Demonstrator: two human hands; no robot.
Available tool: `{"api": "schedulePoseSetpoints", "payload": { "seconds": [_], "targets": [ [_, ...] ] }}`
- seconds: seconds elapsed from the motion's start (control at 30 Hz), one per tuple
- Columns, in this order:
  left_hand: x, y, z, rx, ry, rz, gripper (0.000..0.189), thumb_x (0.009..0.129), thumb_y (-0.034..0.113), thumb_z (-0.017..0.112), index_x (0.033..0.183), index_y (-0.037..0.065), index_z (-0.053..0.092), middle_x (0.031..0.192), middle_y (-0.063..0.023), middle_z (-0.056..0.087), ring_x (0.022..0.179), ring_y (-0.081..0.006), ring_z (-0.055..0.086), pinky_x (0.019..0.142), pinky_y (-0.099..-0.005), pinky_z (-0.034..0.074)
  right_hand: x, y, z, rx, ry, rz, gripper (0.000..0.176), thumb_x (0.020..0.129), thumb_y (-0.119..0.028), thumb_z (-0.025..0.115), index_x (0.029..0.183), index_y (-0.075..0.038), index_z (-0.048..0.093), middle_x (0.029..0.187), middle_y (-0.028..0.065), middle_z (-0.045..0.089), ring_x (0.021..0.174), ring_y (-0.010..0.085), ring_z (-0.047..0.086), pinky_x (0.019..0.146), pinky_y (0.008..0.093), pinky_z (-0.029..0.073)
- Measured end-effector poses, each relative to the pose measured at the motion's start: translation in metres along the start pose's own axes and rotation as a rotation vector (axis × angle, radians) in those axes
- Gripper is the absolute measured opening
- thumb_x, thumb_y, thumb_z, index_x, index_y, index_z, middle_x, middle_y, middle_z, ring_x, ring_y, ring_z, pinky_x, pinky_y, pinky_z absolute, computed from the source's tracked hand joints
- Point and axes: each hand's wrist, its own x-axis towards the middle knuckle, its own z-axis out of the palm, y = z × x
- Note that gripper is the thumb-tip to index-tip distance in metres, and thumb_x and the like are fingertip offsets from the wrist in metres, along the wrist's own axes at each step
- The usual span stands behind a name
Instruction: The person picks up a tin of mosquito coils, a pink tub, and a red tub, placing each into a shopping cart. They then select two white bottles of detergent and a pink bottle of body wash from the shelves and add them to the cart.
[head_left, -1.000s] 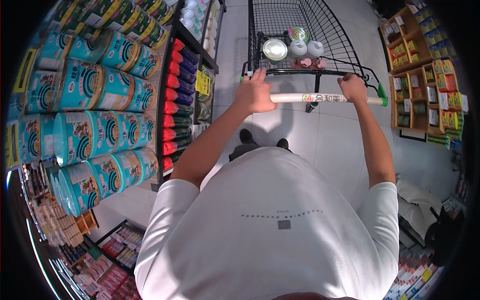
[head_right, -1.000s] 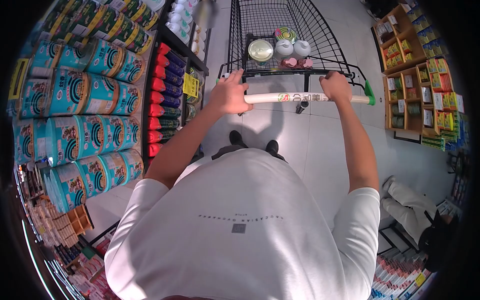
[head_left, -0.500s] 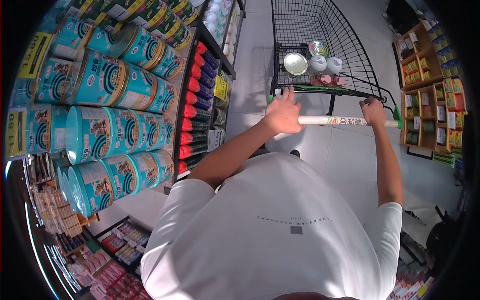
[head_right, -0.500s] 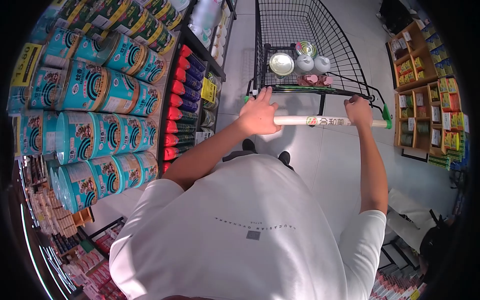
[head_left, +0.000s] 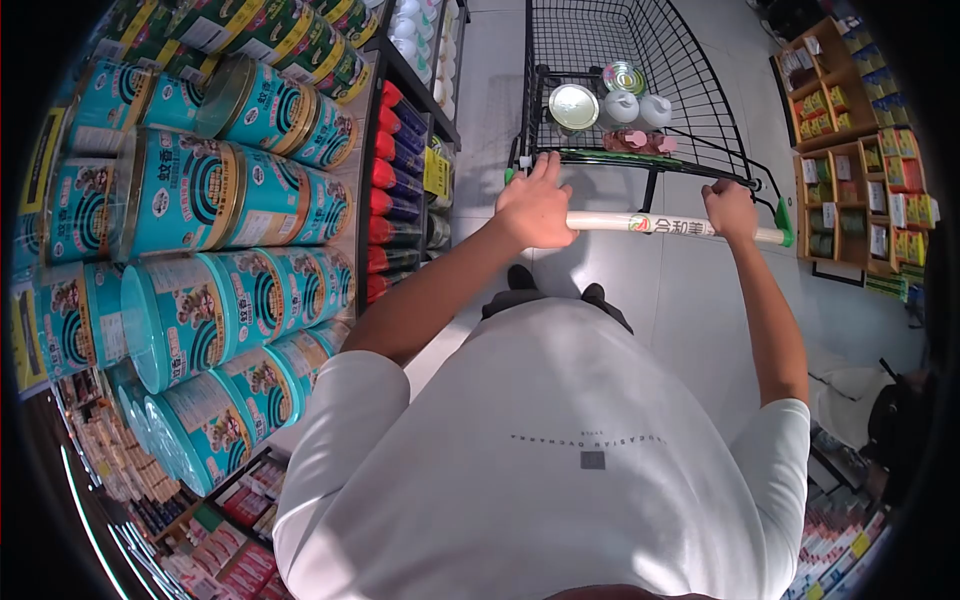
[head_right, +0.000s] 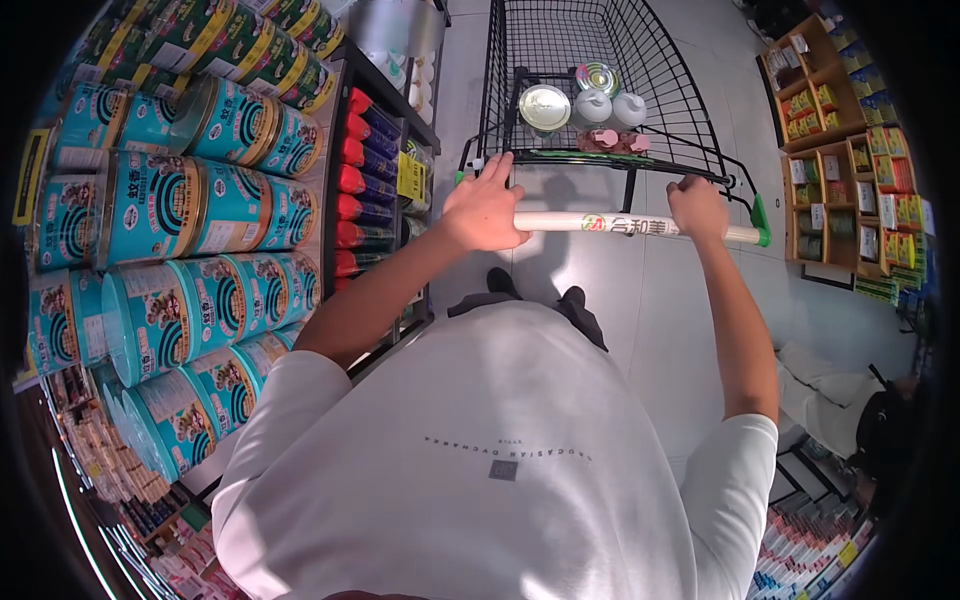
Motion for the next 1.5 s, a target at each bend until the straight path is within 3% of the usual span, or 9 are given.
{"api": "schedulePoseSetpoints", "payload": {
  "seconds": [0.3, 0.37, 0.5, 0.9, 1.4, 1.47, 1.5],
  "targets": [
    [0.004, -0.029, -0.007, 0.01, -0.019, 0.01, 0.064, 0.076, 0.046, 0.064, 0.124, 0.005, 0.063, 0.154, -0.0265, 0.028, 0.146, -0.0338, 0.025, 0.105, -0.0495, 0.039, 0.006, -0.028, 0.0, -0.001, -0.088, -0.011, 0.037, 0.083, -0.037, 0.058, 0.101, -0.009, 0.073, 0.101, 0.0192, 0.071, 0.098, 0.0356, 0.067, 0.09, 0.0442, 0.052],
    [0.008, -0.029, -0.009, 0.018, 0.008, -0.006, 0.067, 0.072, 0.051, 0.071, 0.123, 0.007, 0.064, 0.153, -0.0248, 0.029, 0.146, -0.032, 0.026, 0.106, -0.0473, 0.04, 0.015, -0.028, 0.0, 0.003, -0.087, -0.02, 0.037, 0.082, -0.036, 0.058, 0.101, -0.008, 0.073, 0.101, 0.0194, 0.071, 0.098, 0.0359, 0.067, 0.09, 0.0442, 0.052],
    [0.017, -0.028, -0.009, 0.01, 0.063, 0.02, 0.067, 0.071, 0.051, 0.072, 0.12, 0.006, 0.065, 0.151, -0.0249, 0.032, 0.144, -0.0319, 0.029, 0.104, -0.047, 0.042, 0.036, -0.024, -0.002, -0.008, -0.094, -0.047, 0.037, 0.081, -0.036, 0.059, 0.101, -0.008, 0.073, 0.102, 0.0196, 0.071, 0.099, 0.0366, 0.067, 0.09, 0.0442, 0.052],
    [0.08, -0.009, -0.026, -0.071, 0.122, -0.044, 0.067, 0.072, 0.053, 0.073, 0.115, 0.002, 0.066, 0.149, -0.0308, 0.032, 0.14, -0.0378, 0.033, 0.097, -0.0467, 0.049, 0.133, -0.019, -0.029, -0.044, -0.084, -0.13, 0.04, 0.081, -0.039, 0.059, 0.106, -0.012, 0.073, 0.103, 0.017, 0.072, 0.1, 0.0342, 0.067, 0.09, 0.0431, 0.052],
    [0.173, -0.05, -0.072, -0.065, 0.067, -0.182, 0.07, 0.068, 0.055, 0.075, 0.118, 0.008, 0.066, 0.152, -0.0226, 0.031, 0.143, -0.0336, 0.03, 0.104, -0.0483, 0.043, 0.239, -0.068, -0.057, -0.01, -0.073, -0.207, 0.038, 0.085, -0.042, 0.057, 0.105, -0.012, 0.072, 0.099, 0.0135, 0.073, 0.098, 0.0323, 0.068, 0.088, 0.0437, 0.052],
    [0.184, -0.054, -0.076, -0.077, 0.088, -0.212, 0.071, 0.066, 0.055, 0.077, 0.118, 0.009, 0.066, 0.151, -0.0219, 0.032, 0.143, -0.0336, 0.03, 0.105, -0.0493, 0.042, 0.255, -0.073, -0.06, -0.008, -0.045, -0.239, 0.039, 0.085, -0.043, 0.058, 0.105, -0.012, 0.072, 0.099, 0.0136, 0.073, 0.098, 0.0322, 0.068, 0.088, 0.0435, 0.052],
    [0.188, -0.058, -0.074, -0.107, 0.197, -0.153, 0.07, 0.064, 0.054, 0.079, 0.117, 0.009, 0.066, 0.151, -0.0202, 0.033, 0.143, -0.0337, 0.029, 0.106, -0.0496, 0.04, 0.265, -0.069, -0.058, 0.029, -0.017, -0.271, 0.04, 0.085, -0.044, 0.058, 0.105, -0.013, 0.073, 0.099, 0.0138, 0.073, 0.098, 0.0325, 0.068, 0.087, 0.0439, 0.052]
  ]
}}
